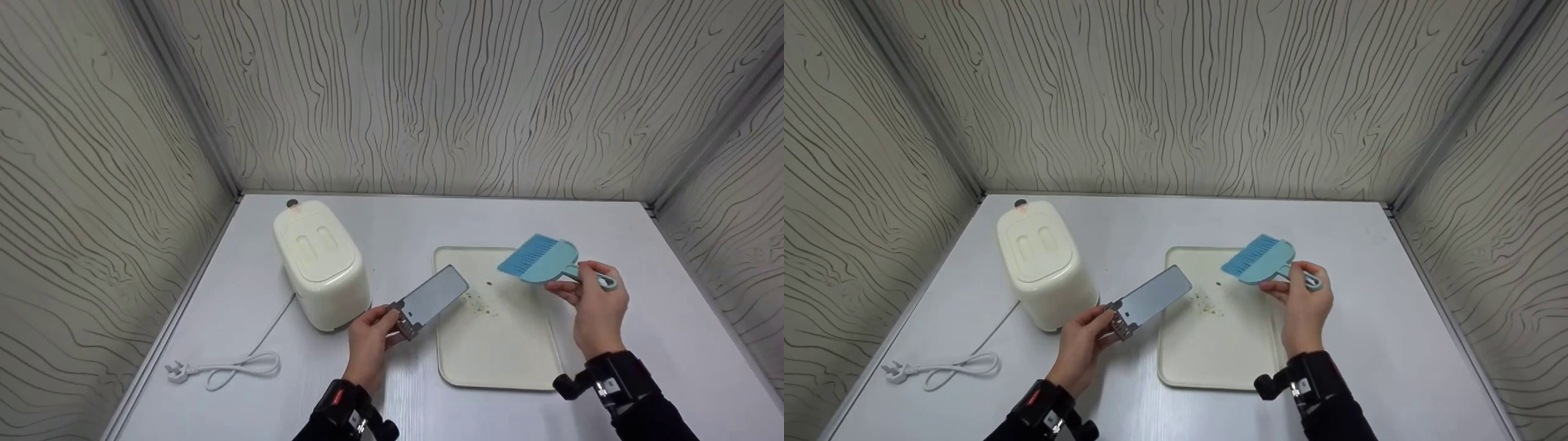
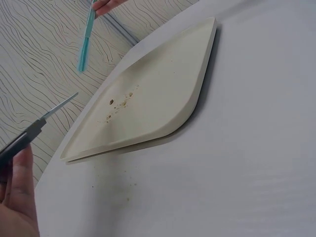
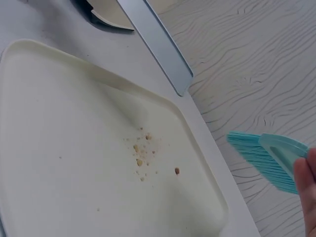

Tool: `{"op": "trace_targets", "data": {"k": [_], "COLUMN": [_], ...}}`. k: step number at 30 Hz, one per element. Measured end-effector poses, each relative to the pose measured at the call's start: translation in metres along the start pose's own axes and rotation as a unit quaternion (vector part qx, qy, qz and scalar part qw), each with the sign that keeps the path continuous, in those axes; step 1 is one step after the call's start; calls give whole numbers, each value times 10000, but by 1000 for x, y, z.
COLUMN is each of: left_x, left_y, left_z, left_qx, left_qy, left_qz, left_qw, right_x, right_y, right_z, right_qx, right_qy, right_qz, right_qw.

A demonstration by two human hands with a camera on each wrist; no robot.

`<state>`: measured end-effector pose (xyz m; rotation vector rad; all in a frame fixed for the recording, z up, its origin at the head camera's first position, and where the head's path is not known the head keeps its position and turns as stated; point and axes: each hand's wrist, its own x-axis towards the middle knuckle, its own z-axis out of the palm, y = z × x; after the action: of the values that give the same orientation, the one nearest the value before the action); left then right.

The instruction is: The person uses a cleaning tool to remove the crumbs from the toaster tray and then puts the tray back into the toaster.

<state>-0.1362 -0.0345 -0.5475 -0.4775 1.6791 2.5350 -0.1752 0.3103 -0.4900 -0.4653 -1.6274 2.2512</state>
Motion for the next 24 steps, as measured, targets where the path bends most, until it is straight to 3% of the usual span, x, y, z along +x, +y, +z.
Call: {"op": "trace_targets", "data": {"k": [8,14,19,24], "left_x": [-2,-3,-3,-4], "left_y": [0,-1,-2,-2], "left_z": [0,-1,-1,-1], "left_qx": [81,49,3,14], "left_qy": [40,20,20,31], "left_qz": [-29,42,56,42], "left_qw": [10000,10000,10000,10000], "right_x": [9,11,12,13], "right_y": [-10,-1,13,25], "right_z": [-42,-71,-85,-95], "right_qx": [785,1012,688,-324], "right_qy": [618,1009,1236,1488], "right_qz": [453,809,965,845], "right_qw": [9940,9864,9852,9847]}}
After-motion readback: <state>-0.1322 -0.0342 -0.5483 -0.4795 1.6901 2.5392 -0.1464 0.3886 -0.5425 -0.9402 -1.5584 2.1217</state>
